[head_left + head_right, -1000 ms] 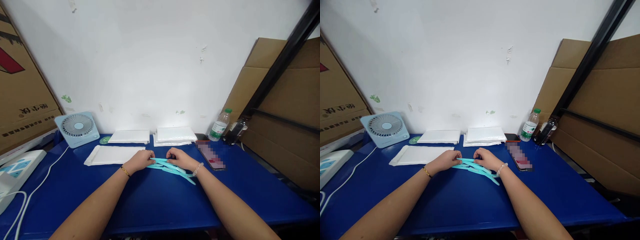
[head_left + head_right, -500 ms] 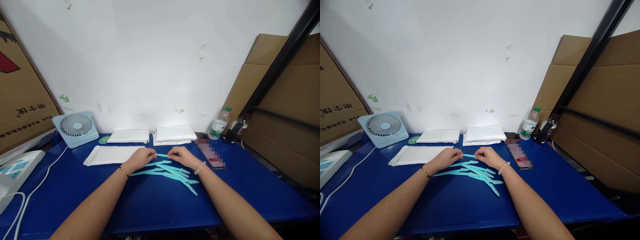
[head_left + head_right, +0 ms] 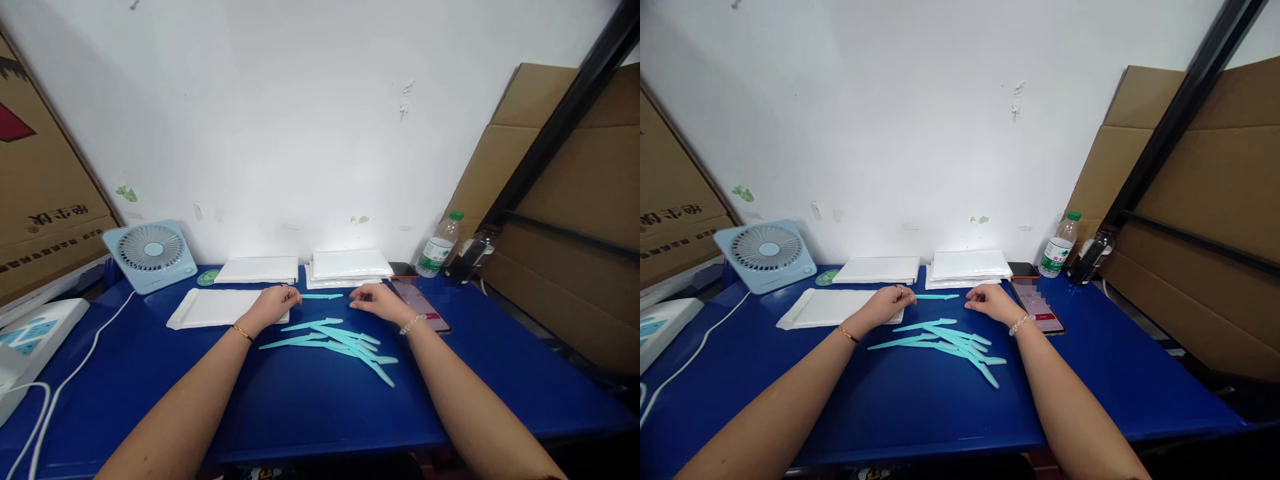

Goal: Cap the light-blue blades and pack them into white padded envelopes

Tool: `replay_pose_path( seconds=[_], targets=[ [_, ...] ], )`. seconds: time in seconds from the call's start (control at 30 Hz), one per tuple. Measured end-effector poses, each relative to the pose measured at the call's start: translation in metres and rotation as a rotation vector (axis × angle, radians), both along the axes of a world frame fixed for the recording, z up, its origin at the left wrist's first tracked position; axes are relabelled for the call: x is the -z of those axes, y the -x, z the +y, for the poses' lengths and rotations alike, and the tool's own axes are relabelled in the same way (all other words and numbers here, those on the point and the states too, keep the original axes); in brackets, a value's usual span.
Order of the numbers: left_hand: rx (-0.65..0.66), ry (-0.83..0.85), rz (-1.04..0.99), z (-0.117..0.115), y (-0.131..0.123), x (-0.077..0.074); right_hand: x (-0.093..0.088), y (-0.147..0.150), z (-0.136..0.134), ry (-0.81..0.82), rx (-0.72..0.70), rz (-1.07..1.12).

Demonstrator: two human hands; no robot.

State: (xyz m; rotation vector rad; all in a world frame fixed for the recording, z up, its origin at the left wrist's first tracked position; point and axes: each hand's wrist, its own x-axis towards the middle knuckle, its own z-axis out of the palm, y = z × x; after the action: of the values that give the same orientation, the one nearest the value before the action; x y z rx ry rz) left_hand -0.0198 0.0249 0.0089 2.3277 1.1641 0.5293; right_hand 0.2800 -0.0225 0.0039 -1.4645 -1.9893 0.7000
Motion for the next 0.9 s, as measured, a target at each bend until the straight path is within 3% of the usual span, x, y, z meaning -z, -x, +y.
replay_pose_path(
  seconds=[0.17,0.27,0.43,0.53,0.73,0.9],
  targets=[
    [-0.018,-0.136,0.034,-0.007,-0.003,-0.005,-0.001,0.026,-0.01,-0.137,-0.136,-0.134],
    [0.086,-0.14,0.052,-0.016,-0.007,-0.01,0.002,0.044,-0.014,-0.135,-0.217,-0.19],
    [0.209,-0.075,0.12,-0.023,-0.012,-0.011,0.005,0.049,-0.015,-0.14,-0.201,-0.219],
    [0.19,-0.1,0.157,-0.023,-0.017,-0.01,0.002,0.045,-0.014,-0.158,-0.169,-0.195],
    [0.081,-0.337,0.191,-0.018,-0.02,-0.01,-0.002,0.03,-0.007,-0.217,-0.068,-0.194],
    [-0.025,-0.343,0.148,-0.012,-0.012,-0.009,-0.011,0.001,-0.009,-0.063,0.028,-0.206]
  ],
)
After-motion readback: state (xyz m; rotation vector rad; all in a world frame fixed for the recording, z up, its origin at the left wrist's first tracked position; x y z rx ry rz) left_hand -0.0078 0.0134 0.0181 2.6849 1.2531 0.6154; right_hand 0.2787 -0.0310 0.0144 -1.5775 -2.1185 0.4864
